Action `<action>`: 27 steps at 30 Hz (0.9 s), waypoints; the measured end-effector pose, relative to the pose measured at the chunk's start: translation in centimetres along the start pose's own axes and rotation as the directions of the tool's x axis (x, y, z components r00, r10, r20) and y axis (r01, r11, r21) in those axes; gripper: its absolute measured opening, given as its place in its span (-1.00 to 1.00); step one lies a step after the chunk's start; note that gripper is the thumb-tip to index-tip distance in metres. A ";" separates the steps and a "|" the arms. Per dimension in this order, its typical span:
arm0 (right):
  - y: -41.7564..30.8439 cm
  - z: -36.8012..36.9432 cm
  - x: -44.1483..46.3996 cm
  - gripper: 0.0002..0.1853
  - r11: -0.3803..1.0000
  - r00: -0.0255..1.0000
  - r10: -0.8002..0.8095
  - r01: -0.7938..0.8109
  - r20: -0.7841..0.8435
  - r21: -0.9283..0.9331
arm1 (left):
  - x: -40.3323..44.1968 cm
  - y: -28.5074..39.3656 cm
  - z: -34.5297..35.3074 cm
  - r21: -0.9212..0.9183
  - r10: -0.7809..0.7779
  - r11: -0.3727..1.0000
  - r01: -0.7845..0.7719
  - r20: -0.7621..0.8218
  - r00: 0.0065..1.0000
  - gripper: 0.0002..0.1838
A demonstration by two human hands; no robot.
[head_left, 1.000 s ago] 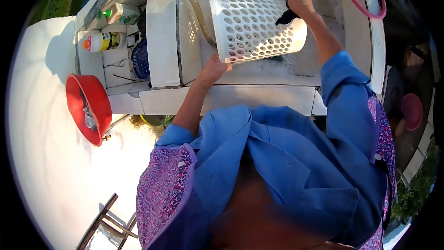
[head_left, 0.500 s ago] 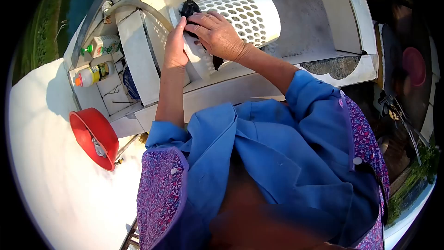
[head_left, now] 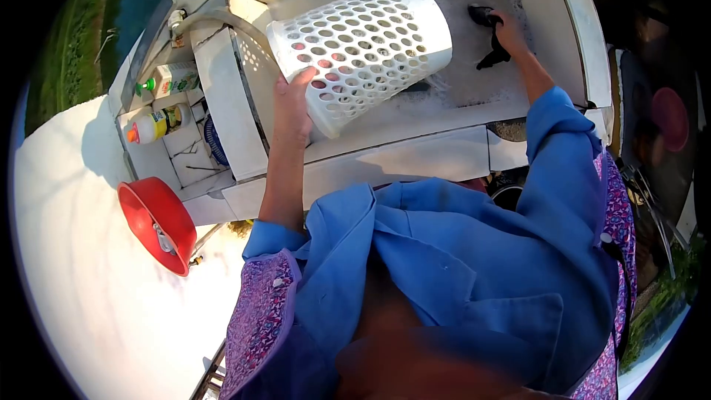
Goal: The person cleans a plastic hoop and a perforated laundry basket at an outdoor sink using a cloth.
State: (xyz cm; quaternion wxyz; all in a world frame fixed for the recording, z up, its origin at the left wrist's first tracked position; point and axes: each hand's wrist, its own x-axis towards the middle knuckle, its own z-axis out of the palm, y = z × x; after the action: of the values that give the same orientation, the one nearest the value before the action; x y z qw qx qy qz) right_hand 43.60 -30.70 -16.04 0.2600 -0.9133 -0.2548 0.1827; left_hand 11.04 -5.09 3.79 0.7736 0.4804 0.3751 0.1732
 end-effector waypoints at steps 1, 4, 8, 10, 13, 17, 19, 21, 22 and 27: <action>0.8 0.5 -0.1 -0.63 1.000 1.000 -0.001 0.001 0.011 0.008 | 0.2 0.3 -0.2 -0.014 -0.008 1.000 0.009 0.032 0.999 -0.52; 0.8 2.0 -1.2 -0.57 0.968 0.979 0.132 -0.161 -0.155 -0.195 | 1.5 0.6 -0.6 0.008 -0.011 1.000 0.011 0.061 0.998 -0.52; -3.5 4.0 -2.8 -0.51 0.901 1.000 -0.013 0.021 0.021 -0.433 | 2.4 1.1 1.0 0.039 0.045 0.998 -0.044 -0.018 0.999 -0.55; -3.7 4.4 -2.0 -0.51 0.982 0.945 -0.110 0.150 0.308 -0.111 | 2.8 1.3 0.5 0.085 0.042 0.996 -0.042 -0.003 0.999 -0.57; -8.1 0.8 -2.4 -0.52 0.989 0.990 -0.127 0.121 0.065 0.086 | 3.6 1.0 -0.3 0.122 0.087 0.989 -0.087 0.006 0.996 -0.57; -17.4 -4.5 -7.1 -0.61 0.879 0.917 -0.313 0.379 -0.248 0.289 | 3.8 0.2 -0.8 0.128 0.108 0.986 -0.102 -0.038 0.993 -0.59; -21.3 -3.9 -8.8 -0.59 0.803 0.855 -0.421 0.506 -0.302 0.314 | 3.8 0.3 -0.9 0.118 0.109 0.988 -0.102 -0.053 0.993 -0.60; -24.9 -2.0 -9.7 -0.57 0.707 0.811 -0.511 0.585 -0.284 0.397 | 3.2 0.2 -0.7 0.178 0.101 0.979 -0.098 -0.010 0.995 -0.61; -26.6 -0.8 -10.1 -0.57 0.646 0.783 -0.564 0.616 -0.263 0.451 | 2.7 0.1 -0.5 0.183 0.108 0.978 -0.104 -0.012 0.994 -0.61; -33.6 4.6 -11.2 -0.61 0.676 0.706 -0.660 0.707 -0.256 0.206 | -0.7 -2.3 -0.1 0.304 0.176 0.936 -0.176 0.027 0.984 -0.56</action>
State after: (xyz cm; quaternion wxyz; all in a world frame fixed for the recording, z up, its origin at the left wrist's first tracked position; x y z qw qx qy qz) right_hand 20.01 -10.54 1.62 0.4595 -0.7141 -0.5272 0.0328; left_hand 10.32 -6.59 2.04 0.6714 0.6256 0.3532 0.1817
